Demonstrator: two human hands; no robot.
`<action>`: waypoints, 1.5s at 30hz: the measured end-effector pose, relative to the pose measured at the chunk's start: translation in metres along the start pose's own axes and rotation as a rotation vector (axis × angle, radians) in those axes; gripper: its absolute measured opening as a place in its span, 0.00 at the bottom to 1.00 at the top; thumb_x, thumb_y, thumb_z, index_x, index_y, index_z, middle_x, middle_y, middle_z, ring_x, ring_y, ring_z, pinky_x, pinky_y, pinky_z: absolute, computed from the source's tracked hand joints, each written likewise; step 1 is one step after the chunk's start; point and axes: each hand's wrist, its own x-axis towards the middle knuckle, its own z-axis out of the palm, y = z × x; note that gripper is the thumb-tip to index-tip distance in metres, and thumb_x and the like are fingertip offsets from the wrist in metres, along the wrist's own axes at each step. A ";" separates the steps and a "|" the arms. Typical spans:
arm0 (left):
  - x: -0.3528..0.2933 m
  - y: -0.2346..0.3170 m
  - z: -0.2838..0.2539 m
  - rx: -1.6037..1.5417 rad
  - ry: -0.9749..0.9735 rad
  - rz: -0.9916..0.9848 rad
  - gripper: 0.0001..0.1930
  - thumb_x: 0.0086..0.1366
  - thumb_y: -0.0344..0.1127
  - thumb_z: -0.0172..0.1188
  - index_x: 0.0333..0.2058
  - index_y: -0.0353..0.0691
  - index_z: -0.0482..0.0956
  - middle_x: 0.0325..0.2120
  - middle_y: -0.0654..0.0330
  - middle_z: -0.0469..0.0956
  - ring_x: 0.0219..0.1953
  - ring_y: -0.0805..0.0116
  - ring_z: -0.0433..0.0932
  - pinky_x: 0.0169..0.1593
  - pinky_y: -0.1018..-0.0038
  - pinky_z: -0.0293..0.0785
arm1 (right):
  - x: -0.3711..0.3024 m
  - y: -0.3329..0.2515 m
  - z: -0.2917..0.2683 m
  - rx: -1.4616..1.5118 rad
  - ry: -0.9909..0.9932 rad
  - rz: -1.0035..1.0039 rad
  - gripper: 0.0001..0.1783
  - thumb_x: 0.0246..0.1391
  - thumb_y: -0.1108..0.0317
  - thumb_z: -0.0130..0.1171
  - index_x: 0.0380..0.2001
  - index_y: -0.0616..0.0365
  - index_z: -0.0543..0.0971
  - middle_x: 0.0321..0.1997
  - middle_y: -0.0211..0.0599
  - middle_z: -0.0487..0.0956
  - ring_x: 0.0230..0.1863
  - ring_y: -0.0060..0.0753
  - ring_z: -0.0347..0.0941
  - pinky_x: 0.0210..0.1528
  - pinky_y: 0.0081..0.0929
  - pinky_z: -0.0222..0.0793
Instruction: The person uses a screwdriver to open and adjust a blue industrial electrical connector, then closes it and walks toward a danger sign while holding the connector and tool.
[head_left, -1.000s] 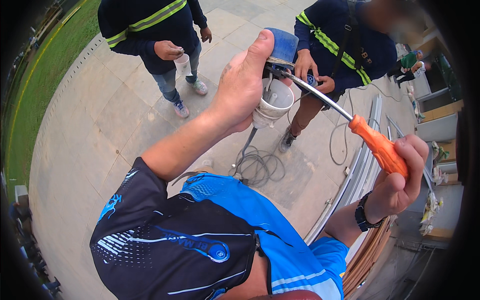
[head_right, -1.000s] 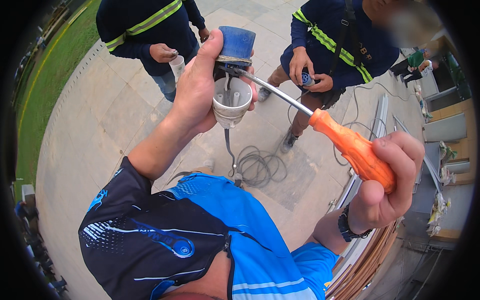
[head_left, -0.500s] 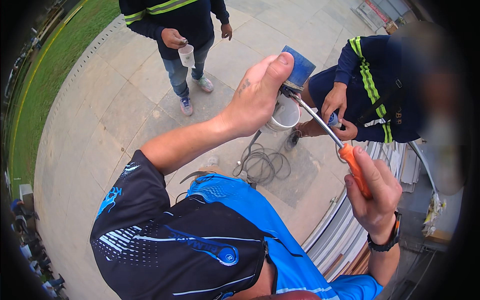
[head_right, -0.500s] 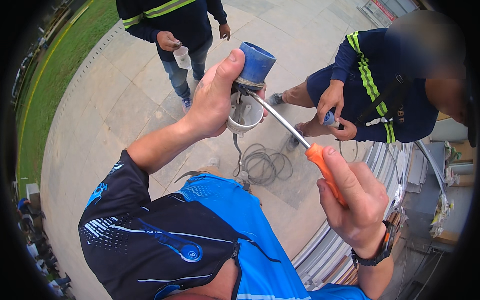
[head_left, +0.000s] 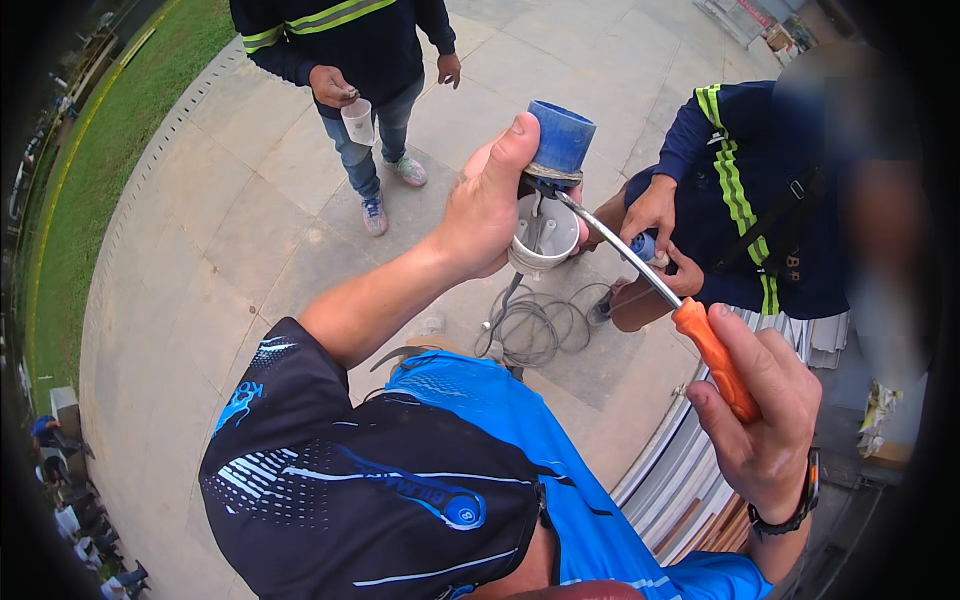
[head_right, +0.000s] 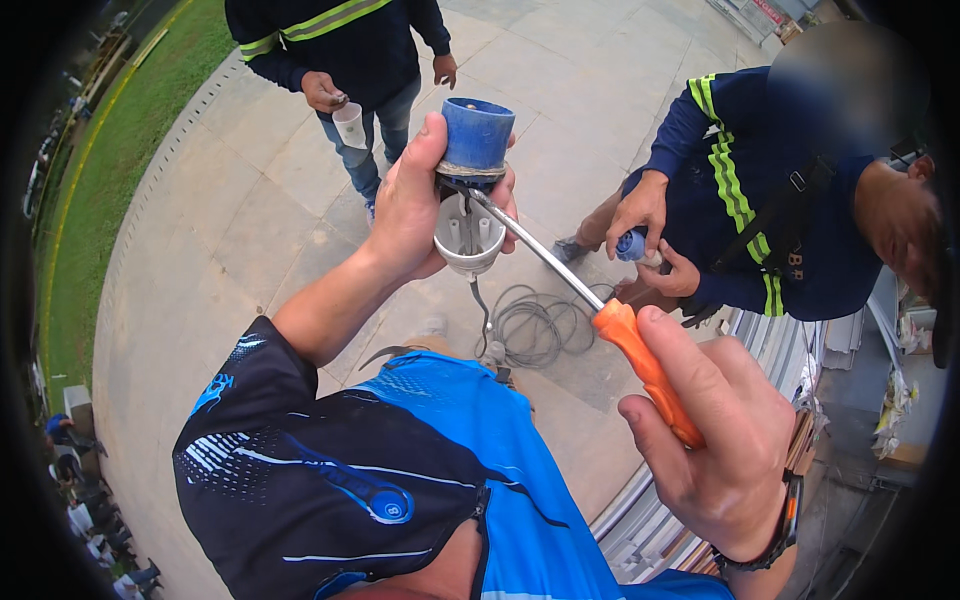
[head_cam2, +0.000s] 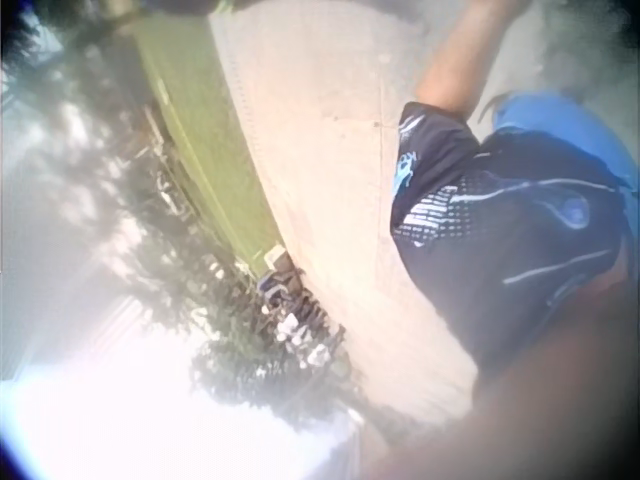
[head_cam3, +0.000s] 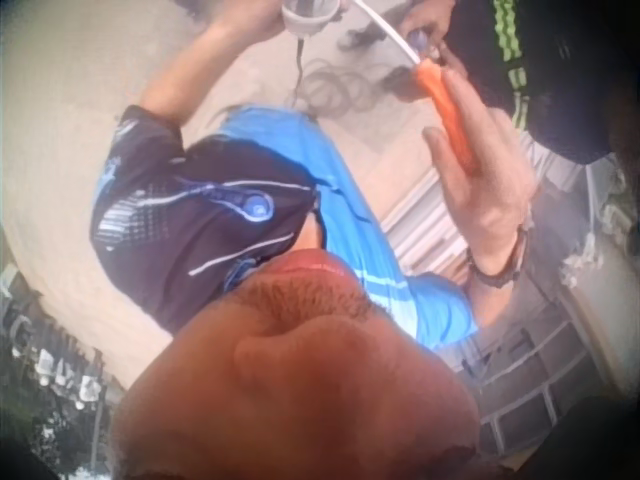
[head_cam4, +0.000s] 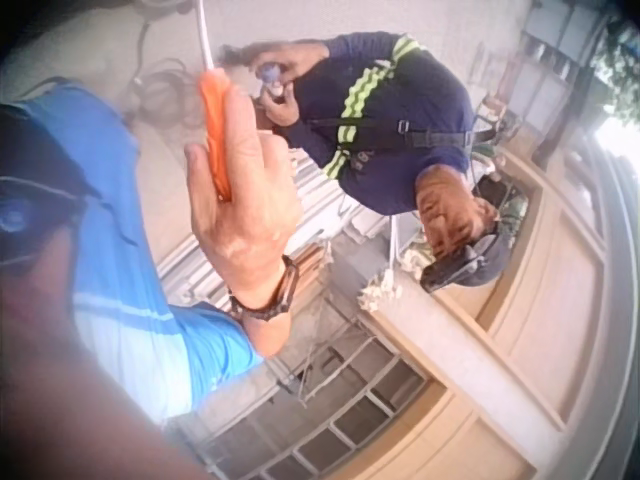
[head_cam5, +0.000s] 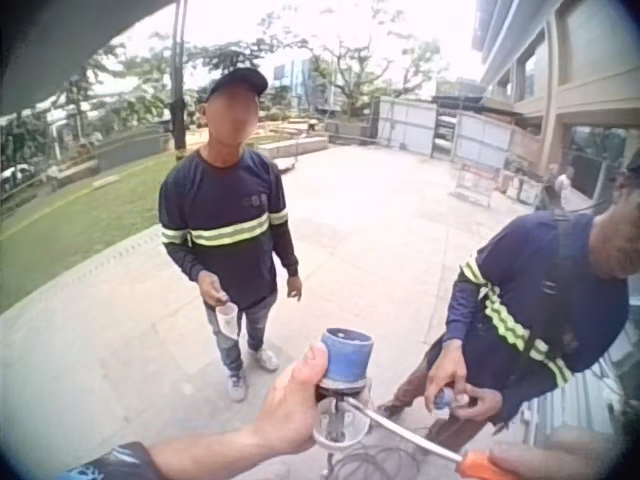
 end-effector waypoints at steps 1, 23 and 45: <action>0.009 0.003 -0.007 -0.075 -0.003 -0.019 0.37 0.68 0.69 0.40 0.47 0.33 0.68 0.26 0.53 0.75 0.24 0.61 0.81 0.28 0.66 0.81 | 0.006 0.001 -0.004 -0.038 0.007 -0.011 0.33 0.38 0.80 0.69 0.54 0.63 0.77 0.26 0.42 0.74 0.24 0.36 0.71 0.27 0.28 0.65; 0.030 0.017 -0.024 -0.146 -0.043 -0.096 0.39 0.67 0.70 0.39 0.46 0.32 0.70 0.23 0.51 0.77 0.23 0.55 0.83 0.23 0.62 0.81 | 0.046 0.006 0.003 -0.212 0.019 -0.133 0.33 0.41 0.84 0.63 0.56 0.62 0.76 0.30 0.44 0.74 0.27 0.37 0.72 0.28 0.29 0.65; 0.025 0.023 -0.018 -0.011 -0.054 -0.105 0.35 0.70 0.66 0.36 0.42 0.32 0.69 0.23 0.49 0.76 0.22 0.56 0.82 0.25 0.64 0.80 | 0.042 0.007 0.010 -0.961 0.176 -0.586 0.32 0.33 0.86 0.67 0.49 0.57 0.82 0.30 0.44 0.74 0.21 0.28 0.66 0.18 0.21 0.56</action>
